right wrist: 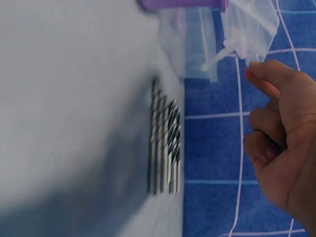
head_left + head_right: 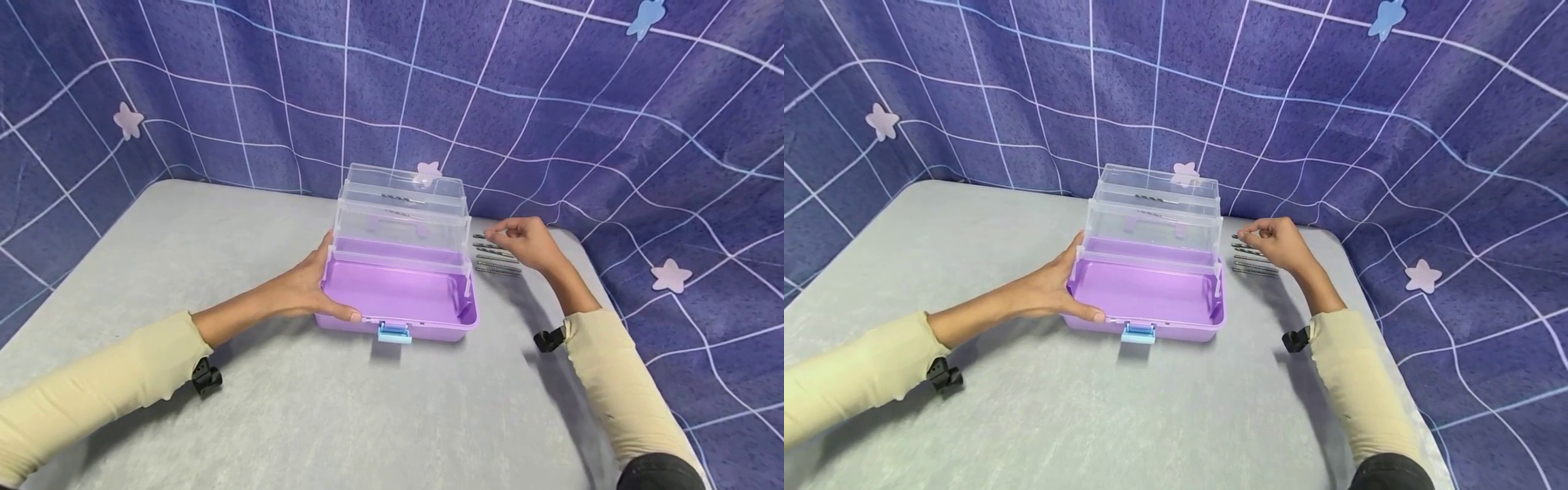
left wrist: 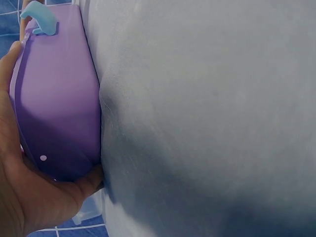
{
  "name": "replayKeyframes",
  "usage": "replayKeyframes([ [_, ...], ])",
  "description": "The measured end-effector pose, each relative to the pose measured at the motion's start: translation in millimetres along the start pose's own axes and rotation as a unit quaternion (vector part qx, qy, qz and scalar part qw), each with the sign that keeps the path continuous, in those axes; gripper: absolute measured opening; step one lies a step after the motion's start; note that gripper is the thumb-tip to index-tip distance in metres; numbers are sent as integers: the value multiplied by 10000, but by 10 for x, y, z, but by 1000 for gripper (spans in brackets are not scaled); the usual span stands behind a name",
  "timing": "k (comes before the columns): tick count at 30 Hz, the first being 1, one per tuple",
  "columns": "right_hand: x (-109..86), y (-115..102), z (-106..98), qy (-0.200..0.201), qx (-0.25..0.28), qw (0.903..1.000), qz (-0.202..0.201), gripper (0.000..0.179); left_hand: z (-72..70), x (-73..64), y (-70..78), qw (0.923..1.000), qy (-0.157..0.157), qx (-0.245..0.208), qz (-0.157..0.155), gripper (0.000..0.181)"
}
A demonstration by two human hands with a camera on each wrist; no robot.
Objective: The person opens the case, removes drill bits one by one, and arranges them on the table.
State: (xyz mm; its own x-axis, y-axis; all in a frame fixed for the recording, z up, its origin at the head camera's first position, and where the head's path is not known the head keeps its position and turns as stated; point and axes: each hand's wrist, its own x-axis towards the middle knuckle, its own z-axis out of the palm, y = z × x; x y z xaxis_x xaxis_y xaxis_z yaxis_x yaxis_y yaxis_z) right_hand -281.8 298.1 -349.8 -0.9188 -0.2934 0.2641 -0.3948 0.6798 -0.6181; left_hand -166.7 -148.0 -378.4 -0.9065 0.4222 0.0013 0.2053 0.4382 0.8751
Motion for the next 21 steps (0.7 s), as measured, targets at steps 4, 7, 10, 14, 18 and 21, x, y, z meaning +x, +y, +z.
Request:
replayKeyframes([
  [4, 67, -103, 9, 291, 123, 9995, -21, 21, 15, 19, -52, 9999, 21, 164, -6, 163],
  [7, 126, -194, -4, 452, 201, 9987, 111, 25, 10, 19, -55, 9997, 17, 224, 7, 163],
  [10, 198, -290, -12, 532, 254, 9981, 169, 27, 3, 15, -42, 9999, -17, 159, 15, 162],
  [14, 300, -410, 7, 476, 363, 9982, 51, 23, 4, 4, -26, 9999, -36, 143, 3, 160],
  [18, 397, -551, 52, 301, 330, 9989, -148, 20, 8, -4, -14, 9996, -5, 277, -38, 160],
  [21, 466, -645, 96, 67, 168, 9994, -278, 19, 10, -4, -6, 9995, 12, 320, -60, 160],
])
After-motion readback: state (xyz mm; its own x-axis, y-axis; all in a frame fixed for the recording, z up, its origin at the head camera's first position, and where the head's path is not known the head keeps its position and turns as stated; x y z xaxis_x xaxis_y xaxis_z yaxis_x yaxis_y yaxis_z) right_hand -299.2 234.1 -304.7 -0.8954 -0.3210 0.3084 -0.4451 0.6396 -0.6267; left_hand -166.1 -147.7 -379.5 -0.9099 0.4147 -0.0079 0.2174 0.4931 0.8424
